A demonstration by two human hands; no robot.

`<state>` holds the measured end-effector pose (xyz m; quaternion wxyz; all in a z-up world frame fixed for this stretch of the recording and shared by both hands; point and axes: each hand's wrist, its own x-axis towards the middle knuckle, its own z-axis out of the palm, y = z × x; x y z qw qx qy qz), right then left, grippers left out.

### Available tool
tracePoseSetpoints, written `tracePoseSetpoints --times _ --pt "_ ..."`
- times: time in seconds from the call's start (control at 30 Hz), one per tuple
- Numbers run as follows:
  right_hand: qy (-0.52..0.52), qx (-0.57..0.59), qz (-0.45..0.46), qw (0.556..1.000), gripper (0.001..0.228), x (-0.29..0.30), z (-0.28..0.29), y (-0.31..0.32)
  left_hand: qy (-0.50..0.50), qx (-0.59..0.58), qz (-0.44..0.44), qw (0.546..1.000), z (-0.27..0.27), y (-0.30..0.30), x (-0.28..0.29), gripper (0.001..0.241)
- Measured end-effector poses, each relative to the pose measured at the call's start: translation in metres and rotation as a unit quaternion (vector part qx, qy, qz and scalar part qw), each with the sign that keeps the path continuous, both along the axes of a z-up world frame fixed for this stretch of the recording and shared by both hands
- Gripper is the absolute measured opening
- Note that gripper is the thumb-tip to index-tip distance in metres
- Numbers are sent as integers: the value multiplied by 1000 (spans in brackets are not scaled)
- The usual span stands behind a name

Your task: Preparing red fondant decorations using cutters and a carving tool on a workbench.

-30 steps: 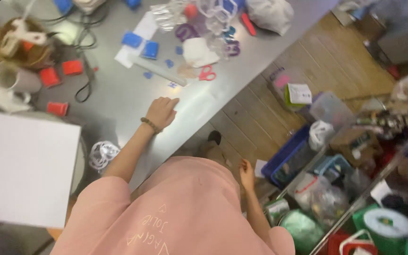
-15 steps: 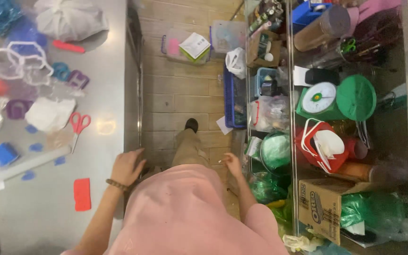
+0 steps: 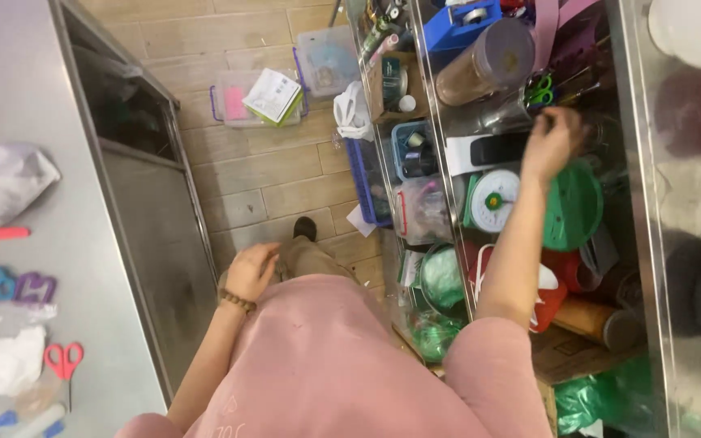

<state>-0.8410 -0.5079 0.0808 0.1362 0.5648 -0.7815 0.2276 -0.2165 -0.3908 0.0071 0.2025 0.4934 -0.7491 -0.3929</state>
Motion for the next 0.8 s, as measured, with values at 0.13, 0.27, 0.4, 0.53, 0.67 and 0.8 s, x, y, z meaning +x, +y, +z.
tracePoseSetpoints --times 0.13,0.27,0.4,0.53,0.67,0.8 --pt "-27 -2 -73 997 25 -61 -15 -50 -16 24 -34 999 -8 -27 -3 25" --pt "-60 67 -159 983 52 -100 -53 -90 -34 10 -64 997 -21 -47 -4 25" --pt "45 7 -110 993 35 -185 -118 -67 -39 27 -87 995 -14 -71 -3 25" --pt "-267 -195 -299 895 39 -266 -162 -14 -37 45 -91 994 -3 -103 -3 22" --pt "-565 -503 -101 647 34 -29 -12 -3 25 4 -87 996 6 -123 -19 22" --pt "-701 -424 7 574 36 62 -29 22 61 35 -74 995 29 -148 -63 24"
